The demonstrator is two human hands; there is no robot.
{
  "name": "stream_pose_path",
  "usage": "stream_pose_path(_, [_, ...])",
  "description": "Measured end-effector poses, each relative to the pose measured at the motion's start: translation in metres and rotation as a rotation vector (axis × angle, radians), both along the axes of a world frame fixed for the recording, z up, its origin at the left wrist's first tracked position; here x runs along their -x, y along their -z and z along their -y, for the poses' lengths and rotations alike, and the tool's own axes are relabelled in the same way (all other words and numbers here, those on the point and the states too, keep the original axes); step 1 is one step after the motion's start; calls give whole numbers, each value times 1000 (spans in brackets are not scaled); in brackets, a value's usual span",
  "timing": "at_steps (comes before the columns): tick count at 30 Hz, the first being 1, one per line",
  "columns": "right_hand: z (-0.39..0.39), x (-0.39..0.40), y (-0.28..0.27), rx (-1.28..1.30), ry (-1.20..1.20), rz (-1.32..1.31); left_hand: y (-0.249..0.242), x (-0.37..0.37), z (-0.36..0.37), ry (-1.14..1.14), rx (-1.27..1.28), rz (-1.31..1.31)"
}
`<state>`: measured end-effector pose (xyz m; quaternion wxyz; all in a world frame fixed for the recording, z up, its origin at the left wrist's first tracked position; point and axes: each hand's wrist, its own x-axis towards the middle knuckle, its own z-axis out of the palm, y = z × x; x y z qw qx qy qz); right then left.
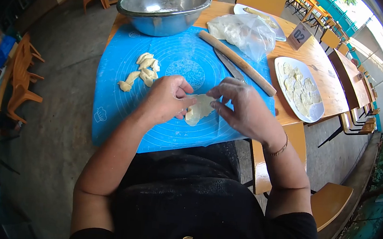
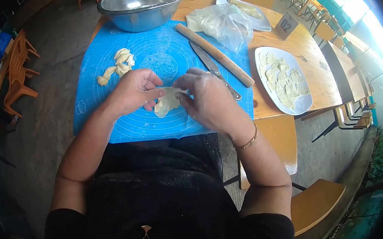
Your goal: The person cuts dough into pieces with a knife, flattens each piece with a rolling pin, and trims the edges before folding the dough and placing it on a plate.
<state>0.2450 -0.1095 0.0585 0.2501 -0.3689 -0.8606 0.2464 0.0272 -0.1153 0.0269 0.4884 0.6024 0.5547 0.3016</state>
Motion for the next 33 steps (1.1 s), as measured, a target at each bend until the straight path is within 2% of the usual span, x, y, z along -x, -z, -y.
stream_pose_path(2, [8, -2, 7, -208, -21, 109, -5, 1, 3, -21, -36, -45])
stream_pose_path(4, [14, -5, 10, -216, 11, 137, -10, 1, 11, -72, -274, -352])
stream_pose_path(5, [15, -7, 12, -252, 22, 154, -8, 0, 15, -68, -273, -354])
stream_pose_path(7, [21, -10, 16, -284, 34, 166, -4, 0, 26, -125, -910, -612])
stream_pose_path(8, [24, -13, 17, -310, 70, 197, -5, -1, 31, -121, -908, -615])
stream_pose_path(10, [29, -14, 22, -328, 109, 226, -11, -5, 41, 208, -864, -472])
stream_pose_path(11, [31, -14, 26, -262, 148, 184, -7, -6, 45, 286, -846, -463])
stream_pose_path(16, [28, -21, 35, -195, 245, 199, 2, -3, 40, 226, -806, -594])
stream_pose_path(18, [25, -26, 34, -297, 293, 253, 1, 3, 38, 211, -799, -657])
stream_pose_path(21, [21, -35, 35, -198, 266, 160, 4, 8, 35, 121, -793, -607])
stream_pose_path(23, [20, -32, 35, -191, 283, 130, 4, 6, 33, -45, -704, -470])
stream_pose_path(24, [19, -31, 35, -191, 301, 102, 4, 6, 32, -42, -700, -472])
stream_pose_path(26, [15, -26, 35, -209, 293, 112, 3, 5, 29, 64, -728, -682])
stream_pose_path(33, [1, -3, 51, -351, 260, 56, -2, 3, 19, 119, -525, -586])
